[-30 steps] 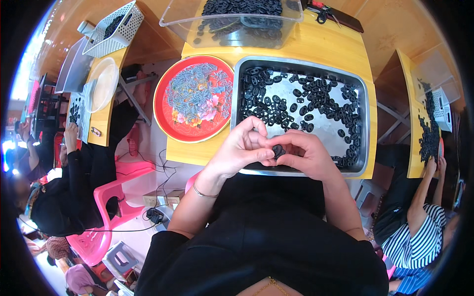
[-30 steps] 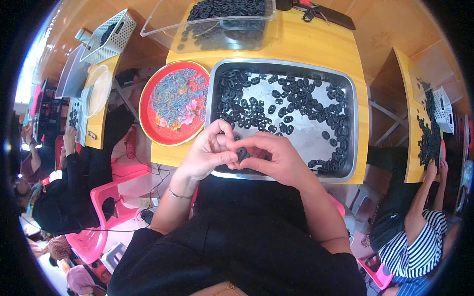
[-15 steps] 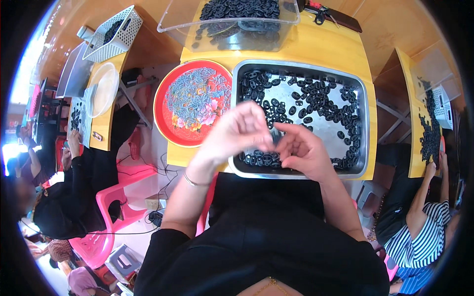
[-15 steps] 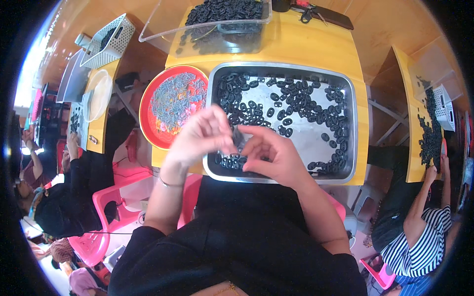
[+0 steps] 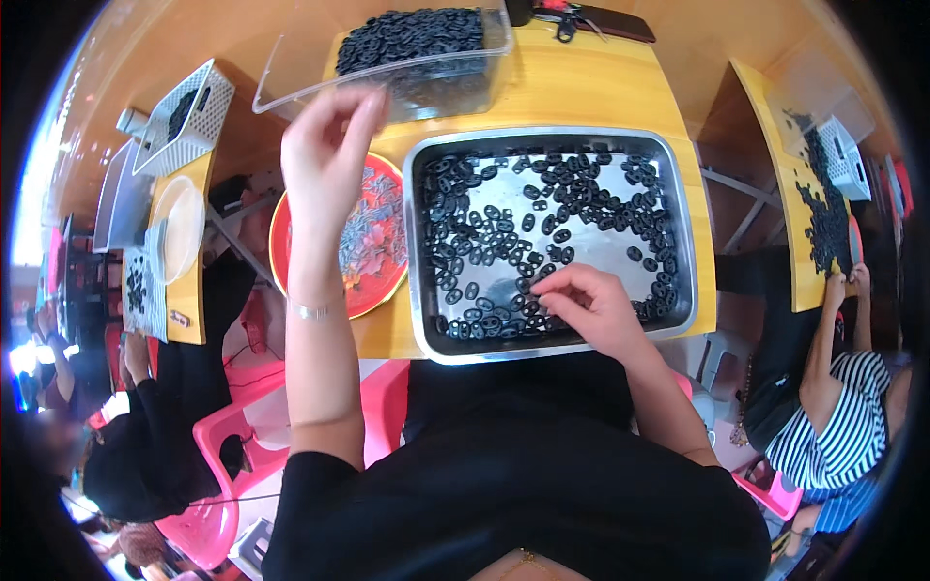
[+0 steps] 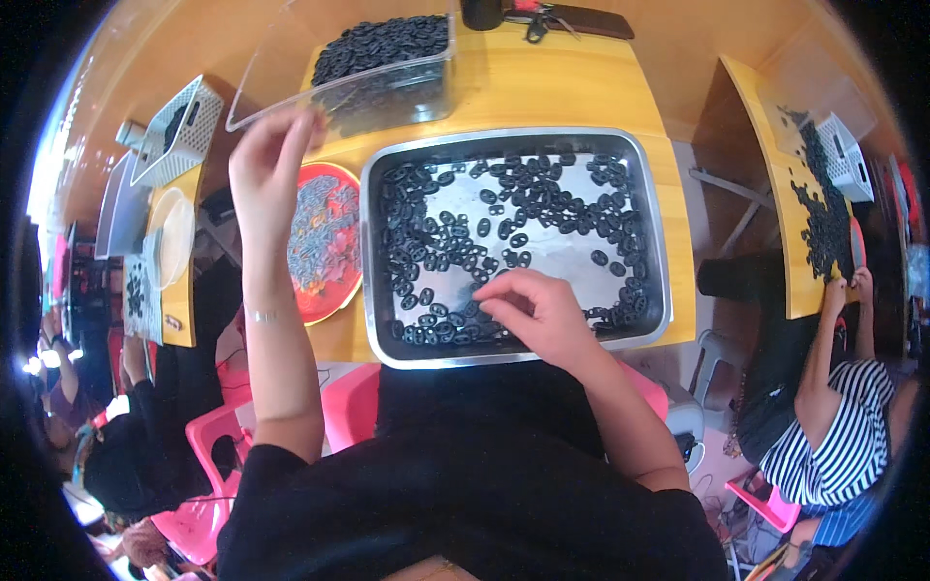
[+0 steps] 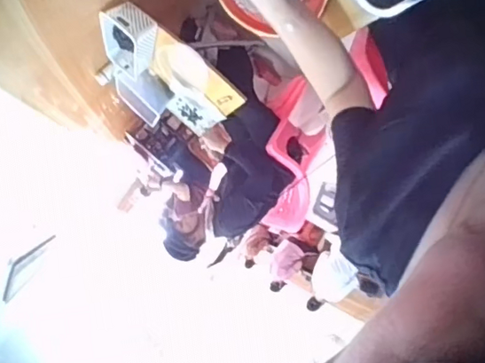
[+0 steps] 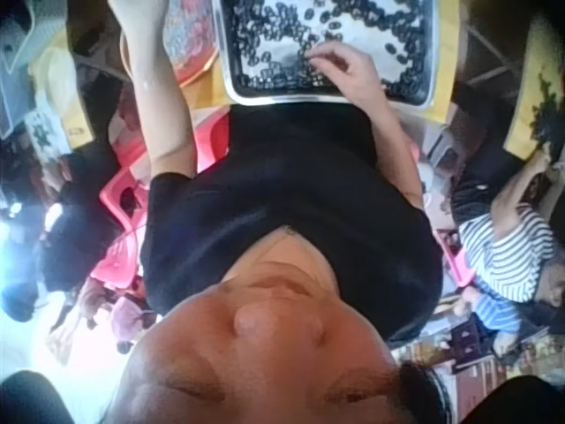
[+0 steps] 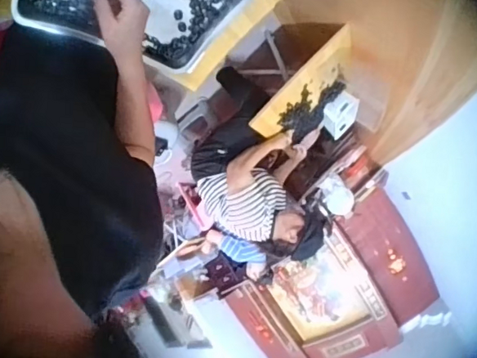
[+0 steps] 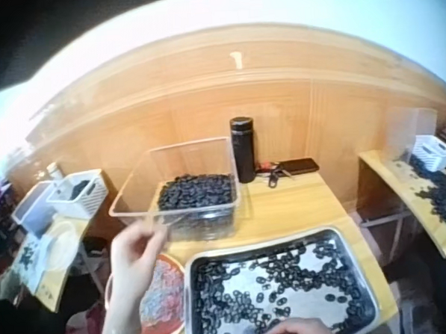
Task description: The person sits at a yellow table and repeatedly picks up small black plastic rings from a metal tray and colorful pins from a red plate. They insert the pins into the rings and place the assembled units into a clear plastic container. The process is repetitive and involves fine motor manipulation of small components.
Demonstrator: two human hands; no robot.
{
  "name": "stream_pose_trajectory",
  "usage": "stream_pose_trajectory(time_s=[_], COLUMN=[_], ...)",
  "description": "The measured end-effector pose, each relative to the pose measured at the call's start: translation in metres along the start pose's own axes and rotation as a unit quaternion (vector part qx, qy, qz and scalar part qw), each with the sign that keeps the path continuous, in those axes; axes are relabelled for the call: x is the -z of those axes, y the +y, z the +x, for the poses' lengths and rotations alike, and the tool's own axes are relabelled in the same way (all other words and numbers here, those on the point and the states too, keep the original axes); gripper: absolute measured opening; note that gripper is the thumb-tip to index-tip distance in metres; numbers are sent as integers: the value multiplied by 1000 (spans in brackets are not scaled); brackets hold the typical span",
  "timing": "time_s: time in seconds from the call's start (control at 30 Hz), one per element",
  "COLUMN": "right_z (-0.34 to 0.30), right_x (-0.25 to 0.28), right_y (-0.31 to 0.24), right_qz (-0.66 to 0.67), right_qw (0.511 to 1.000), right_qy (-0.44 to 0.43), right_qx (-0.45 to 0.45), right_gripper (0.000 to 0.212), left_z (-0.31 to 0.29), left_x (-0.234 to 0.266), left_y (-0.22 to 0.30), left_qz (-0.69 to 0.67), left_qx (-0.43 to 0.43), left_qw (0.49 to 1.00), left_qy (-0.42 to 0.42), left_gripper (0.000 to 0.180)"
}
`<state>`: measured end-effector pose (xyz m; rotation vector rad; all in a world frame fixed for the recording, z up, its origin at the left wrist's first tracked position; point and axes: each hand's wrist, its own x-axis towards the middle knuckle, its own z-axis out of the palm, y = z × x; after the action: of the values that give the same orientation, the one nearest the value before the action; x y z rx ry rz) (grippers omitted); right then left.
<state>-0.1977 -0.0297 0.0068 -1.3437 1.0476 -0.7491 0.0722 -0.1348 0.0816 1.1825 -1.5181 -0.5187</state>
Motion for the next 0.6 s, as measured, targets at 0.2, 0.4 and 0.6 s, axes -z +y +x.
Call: stream_pose_trajectory(time_s=[0.2,0.4,0.6], right_z=[-21,-39,-47], right_x=[16,47,75], right_y=[-3,7,3], right_qz=[-143,-257,-342], right_qw=[987,955,909], right_qy=[12,126,227], right_qx=[75,85,71], right_gripper=[7,8,10], left_z=[-110,-161,-169], left_x=[6,-9,-14], left_y=[-8,9,12], left_qz=[-23,99,132], left_qx=[129,16,-3], left_qw=[991,989,986], left_qy=[-30,-111,-100], left_gripper=[17,6,13])
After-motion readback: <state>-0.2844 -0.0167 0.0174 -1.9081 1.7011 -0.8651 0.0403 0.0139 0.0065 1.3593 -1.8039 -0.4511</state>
